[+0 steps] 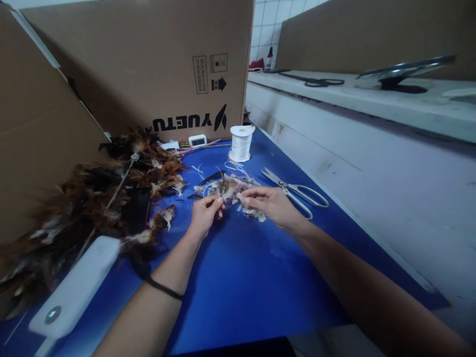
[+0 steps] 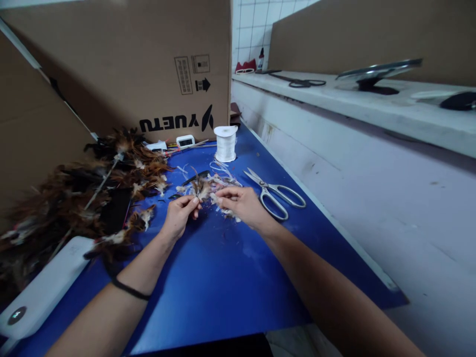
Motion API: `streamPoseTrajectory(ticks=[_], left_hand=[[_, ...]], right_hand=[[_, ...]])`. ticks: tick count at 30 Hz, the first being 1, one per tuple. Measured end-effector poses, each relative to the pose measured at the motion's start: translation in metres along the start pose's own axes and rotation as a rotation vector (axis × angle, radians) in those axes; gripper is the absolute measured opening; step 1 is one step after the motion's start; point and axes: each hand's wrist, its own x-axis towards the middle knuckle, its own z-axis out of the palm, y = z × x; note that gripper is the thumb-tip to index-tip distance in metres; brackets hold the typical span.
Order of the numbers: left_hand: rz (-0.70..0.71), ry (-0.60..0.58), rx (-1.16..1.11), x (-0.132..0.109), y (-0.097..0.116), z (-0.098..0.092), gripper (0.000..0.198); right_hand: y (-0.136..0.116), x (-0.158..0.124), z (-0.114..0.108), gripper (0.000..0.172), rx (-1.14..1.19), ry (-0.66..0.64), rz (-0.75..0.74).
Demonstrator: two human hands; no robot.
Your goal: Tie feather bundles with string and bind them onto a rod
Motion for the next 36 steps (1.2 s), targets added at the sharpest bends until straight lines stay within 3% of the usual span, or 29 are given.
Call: streamPoseTrajectory(ticks=[7,11,18,26,32,36], left_hand=[[0.002,-0.03,0.099,-0.001,0.001,0.003,0.026],[0.029,-0.043,0.18,-0.004,0.002,0.006,0.025],[0.204,-0.055,0.359,-0.007,0.003,0.007,0.024],[0.378,-0.061,0.538,-0.008,0.005,0.008,0.023],[0.406,-0.087,0.609,-0.009,0.006,0.009,0.024],[0.346,-0.108,0.586,-0.007,0.006,0.007,0.029]], right_hand=[[0.008,0.0,0.006,0.016,-0.182,-0.072,-0.012],[0.011,0.001,0.01,0.018,-0.223,-0.044,0.049],[0.011,0.001,0.016,0.016,-0.126,0.019,0.138],[0.013,0.0,0.019,0.016,0.004,-0.026,0.18],[0.016,0.001,0.019,0.014,0.143,-0.061,0.233],[0.014,0.001,0.016,0.011,0.159,-0.042,0.229]])
